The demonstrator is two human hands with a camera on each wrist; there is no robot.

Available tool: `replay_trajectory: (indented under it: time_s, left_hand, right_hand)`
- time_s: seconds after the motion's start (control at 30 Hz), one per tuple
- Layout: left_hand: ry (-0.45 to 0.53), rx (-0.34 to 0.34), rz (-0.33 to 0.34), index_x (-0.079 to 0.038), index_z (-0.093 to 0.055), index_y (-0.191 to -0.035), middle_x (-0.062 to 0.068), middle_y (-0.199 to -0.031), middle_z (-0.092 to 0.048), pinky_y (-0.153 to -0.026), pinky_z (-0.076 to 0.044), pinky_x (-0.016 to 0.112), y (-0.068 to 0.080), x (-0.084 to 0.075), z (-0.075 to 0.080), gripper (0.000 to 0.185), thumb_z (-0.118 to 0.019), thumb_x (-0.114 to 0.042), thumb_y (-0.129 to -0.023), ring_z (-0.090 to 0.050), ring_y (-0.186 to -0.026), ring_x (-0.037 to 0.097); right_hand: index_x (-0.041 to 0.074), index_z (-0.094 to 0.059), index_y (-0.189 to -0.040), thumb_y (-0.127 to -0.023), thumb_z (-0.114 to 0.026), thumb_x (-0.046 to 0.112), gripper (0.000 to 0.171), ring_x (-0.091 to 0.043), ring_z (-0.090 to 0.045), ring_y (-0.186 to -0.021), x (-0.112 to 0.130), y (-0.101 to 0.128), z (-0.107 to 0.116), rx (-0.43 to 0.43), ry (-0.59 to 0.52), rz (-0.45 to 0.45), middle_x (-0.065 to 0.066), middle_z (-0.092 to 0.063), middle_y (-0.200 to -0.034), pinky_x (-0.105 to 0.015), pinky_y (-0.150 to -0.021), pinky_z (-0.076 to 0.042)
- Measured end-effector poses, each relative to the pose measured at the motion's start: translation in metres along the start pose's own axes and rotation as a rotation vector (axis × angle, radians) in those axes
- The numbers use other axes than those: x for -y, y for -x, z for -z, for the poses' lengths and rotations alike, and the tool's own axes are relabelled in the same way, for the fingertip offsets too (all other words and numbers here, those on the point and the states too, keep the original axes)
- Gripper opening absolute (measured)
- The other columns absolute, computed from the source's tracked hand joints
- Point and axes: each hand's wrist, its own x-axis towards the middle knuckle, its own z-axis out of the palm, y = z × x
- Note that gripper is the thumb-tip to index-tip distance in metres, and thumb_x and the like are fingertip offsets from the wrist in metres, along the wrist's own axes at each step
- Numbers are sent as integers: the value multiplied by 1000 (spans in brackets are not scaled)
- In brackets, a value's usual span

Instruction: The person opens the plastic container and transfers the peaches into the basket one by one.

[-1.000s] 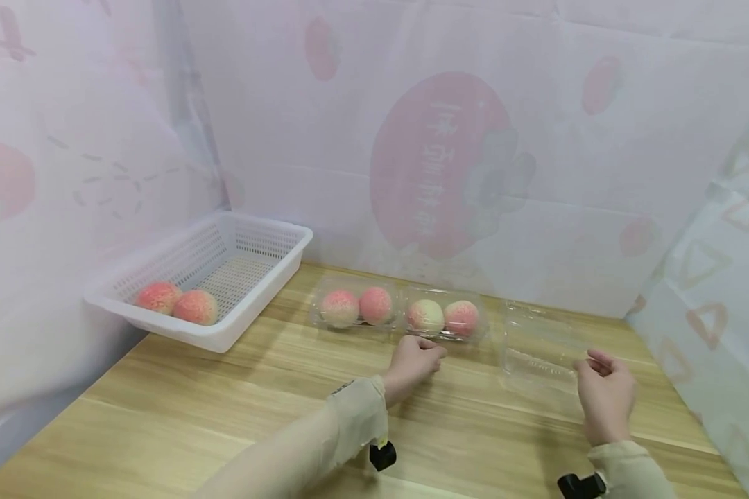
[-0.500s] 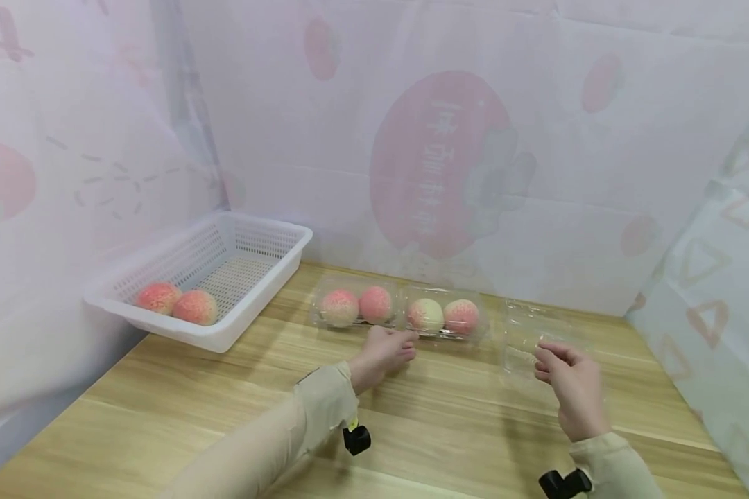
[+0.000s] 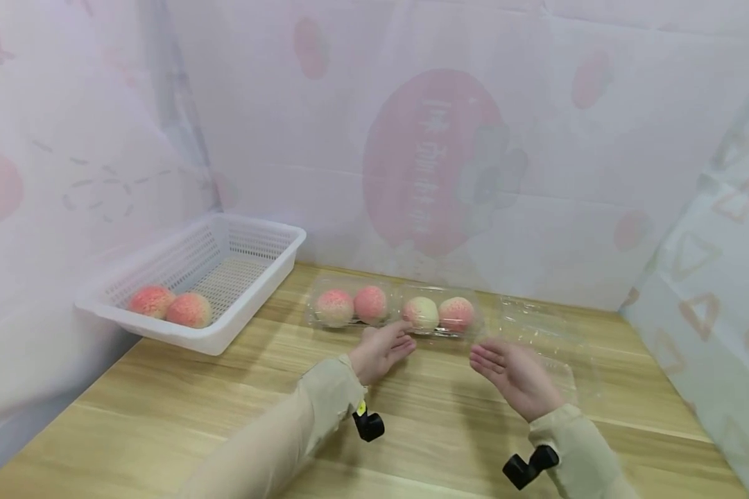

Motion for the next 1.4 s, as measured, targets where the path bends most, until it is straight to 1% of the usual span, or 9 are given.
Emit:
replay_trajectory:
  time_s: [0.07, 0.13, 0.37, 0.47, 0.57, 0.7, 0.97, 1.23, 1.4]
  left_hand:
    - [46, -1, 23, 8, -50, -119, 11, -79, -56, -87, -55, 34, 0, 0, -1, 36, -68, -4, -90, -61, -73, 17]
    - [81, 5, 41, 7, -52, -118, 9, -79, -54, -89, -54, 33, -3, 0, -2, 32, -66, -3, -91, -58, -72, 15]
    - [111, 63, 62, 8, -56, -119, 13, -98, -54, -96, -48, 31, -13, 3, -2, 26, -58, -5, -97, -55, -85, 16]
    - [121, 54, 61, 11, -58, -122, 15, -101, -57, -95, -49, 30, -15, 3, -2, 29, -58, -5, -98, -57, -86, 16]
    - [133, 37, 64, 12, -57, -121, 17, -100, -58, -95, -50, 31, -15, 3, -2, 27, -57, -3, -98, -59, -86, 17]
    - [114, 15, 51, 15, -56, -118, 18, -96, -60, -90, -53, 30, -15, 3, -3, 24, -55, 2, -97, -62, -81, 17]
    - [14, 1, 5, 13, -56, -102, 14, -79, -58, -60, -53, 20, -9, 7, -6, 15, -50, 14, -88, -56, -61, 11]
    - [-56, 77, 18, 14, -57, -102, 11, -77, -56, -61, -51, 20, -3, 8, 3, 18, -47, 13, -87, -54, -64, 12]
    - [-130, 110, 42, 12, -57, -101, 12, -81, -57, -66, -53, 21, 2, 3, 11, 15, -48, 11, -89, -56, -67, 13]
  right_hand:
    - [-14, 2, -149, -108, -28, 10, 56, -37, -27, -139, -4, -5, -7, 19, -43, -36, -34, -5, -154, -39, -113, -28]
    - [-14, 3, -149, -107, -26, 9, 56, -41, -11, -143, -9, -9, -14, 14, -69, -54, -34, 0, -154, -40, -114, -25]
    - [-11, 10, -149, -107, -21, 9, 57, -39, -4, -145, -18, -22, -22, -11, -167, -81, -33, 8, -155, -38, -116, -19]
    - [-9, 10, -150, -107, -23, 11, 58, -38, -7, -144, -21, -26, -21, -29, -210, -98, -32, 6, -156, -37, -116, -21]
    - [-9, 9, -151, -107, -26, 14, 60, -35, -22, -139, -24, -30, -19, -47, -235, -118, -34, -8, -150, -35, -115, -25]
    - [-8, 6, -152, -107, -30, 18, 63, -27, -40, -124, -28, -32, -17, -85, -284, -152, -23, -28, -137, -33, -112, -30]
    - [-5, 2, -152, -106, -39, 27, 69, -27, -32, -129, -35, -34, -12, -154, -338, -181, -19, -30, -132, -32, -111, -32]
    - [-4, 2, -152, -105, -43, 35, 76, -25, -32, -127, -42, -34, -6, -161, -352, -168, -17, -30, -132, -32, -112, -30]
    - [-3, -13, -146, -104, -46, 38, 68, -23, -37, -122, -45, -34, -3, -165, -374, -162, -15, -30, -132, -31, -109, -34]
